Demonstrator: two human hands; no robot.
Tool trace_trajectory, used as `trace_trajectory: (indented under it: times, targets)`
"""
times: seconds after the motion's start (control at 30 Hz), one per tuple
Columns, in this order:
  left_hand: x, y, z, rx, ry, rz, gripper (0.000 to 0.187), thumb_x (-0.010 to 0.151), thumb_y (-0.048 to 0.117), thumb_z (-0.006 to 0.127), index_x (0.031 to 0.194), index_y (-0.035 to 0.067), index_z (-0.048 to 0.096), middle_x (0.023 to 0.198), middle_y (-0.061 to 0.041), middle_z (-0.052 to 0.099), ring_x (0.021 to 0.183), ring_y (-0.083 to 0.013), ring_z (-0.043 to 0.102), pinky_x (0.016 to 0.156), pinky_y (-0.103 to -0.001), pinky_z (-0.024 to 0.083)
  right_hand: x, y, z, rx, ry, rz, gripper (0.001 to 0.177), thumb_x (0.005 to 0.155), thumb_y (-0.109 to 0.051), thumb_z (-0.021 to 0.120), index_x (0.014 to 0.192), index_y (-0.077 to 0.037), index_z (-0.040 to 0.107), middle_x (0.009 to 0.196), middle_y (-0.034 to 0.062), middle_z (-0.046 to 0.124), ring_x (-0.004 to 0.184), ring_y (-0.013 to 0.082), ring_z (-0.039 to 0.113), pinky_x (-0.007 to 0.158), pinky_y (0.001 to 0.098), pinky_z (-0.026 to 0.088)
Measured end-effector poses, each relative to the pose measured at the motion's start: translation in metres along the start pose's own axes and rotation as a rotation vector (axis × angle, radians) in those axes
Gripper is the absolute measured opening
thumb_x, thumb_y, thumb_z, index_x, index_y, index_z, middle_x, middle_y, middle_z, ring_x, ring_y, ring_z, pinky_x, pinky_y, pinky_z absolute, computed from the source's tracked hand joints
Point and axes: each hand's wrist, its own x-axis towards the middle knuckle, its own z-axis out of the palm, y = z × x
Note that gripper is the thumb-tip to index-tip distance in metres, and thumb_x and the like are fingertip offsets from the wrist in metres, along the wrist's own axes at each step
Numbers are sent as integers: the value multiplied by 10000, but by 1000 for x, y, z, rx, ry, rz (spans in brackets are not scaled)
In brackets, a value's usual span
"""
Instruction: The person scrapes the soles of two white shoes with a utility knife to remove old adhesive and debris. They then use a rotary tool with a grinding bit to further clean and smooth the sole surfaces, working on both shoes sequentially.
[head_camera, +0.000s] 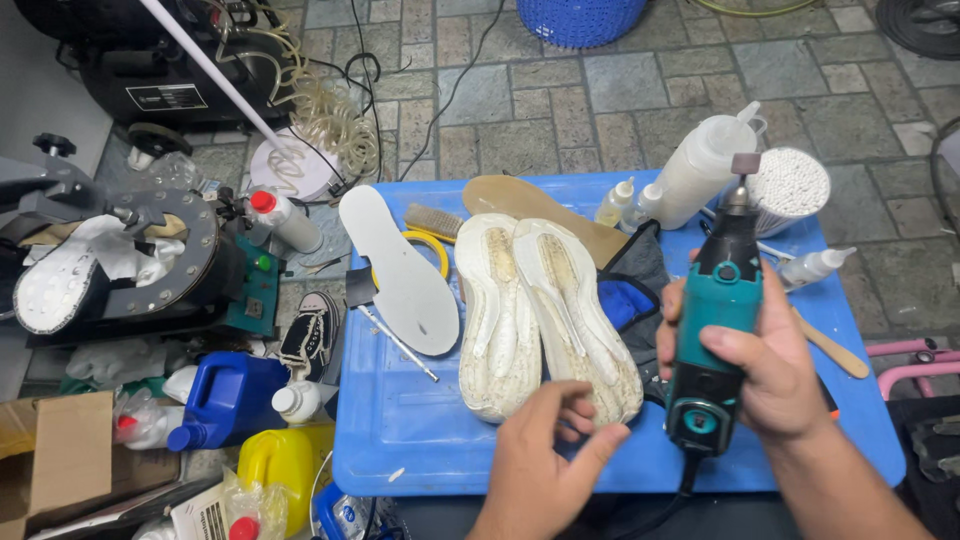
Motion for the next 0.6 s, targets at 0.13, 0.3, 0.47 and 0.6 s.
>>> trace_trajectory:
  times: [0.13,0.3,0.47,0.6]
  targets:
    - [4,7,-4,42,9,41,256,920,144,743,1100,-26,676,912,-106,743,784,-149,728,726,-265,591,-1,4,-12,-39,121,41,641,935,-257,617,1484,-34,372,1099,200,567,831,287,648,655,422,576]
    - [12,17,15,-302,-216,5,348,946,123,713,1234,-43,613,1146,-121,716,1028,-164,716,863,-296,599,6,22,-11,314,-31,61,667,1066,-411,579,1552,-11,360,1103,195,555,836,278,652,670,427,581]
    - [14,20,30,-401,-267,-104,524,942,127,710,1400,-39,518,1266,-139,708,1164,-185,704,954,-305,575,2,25,-6,284,-5,46,674,1071,-432,552,1566,-24,347,1095,185,540,836,259,638,683,407,574]
    - [6,19,38,-413,-271,-109,659,912,138,754,1484,-39,480,1326,-176,710,1219,-199,702,990,-312,573,1,21,-9,282,28,46,661,1070,-450,541,1558,-49,347,1086,173,539,827,245,639,664,398,576]
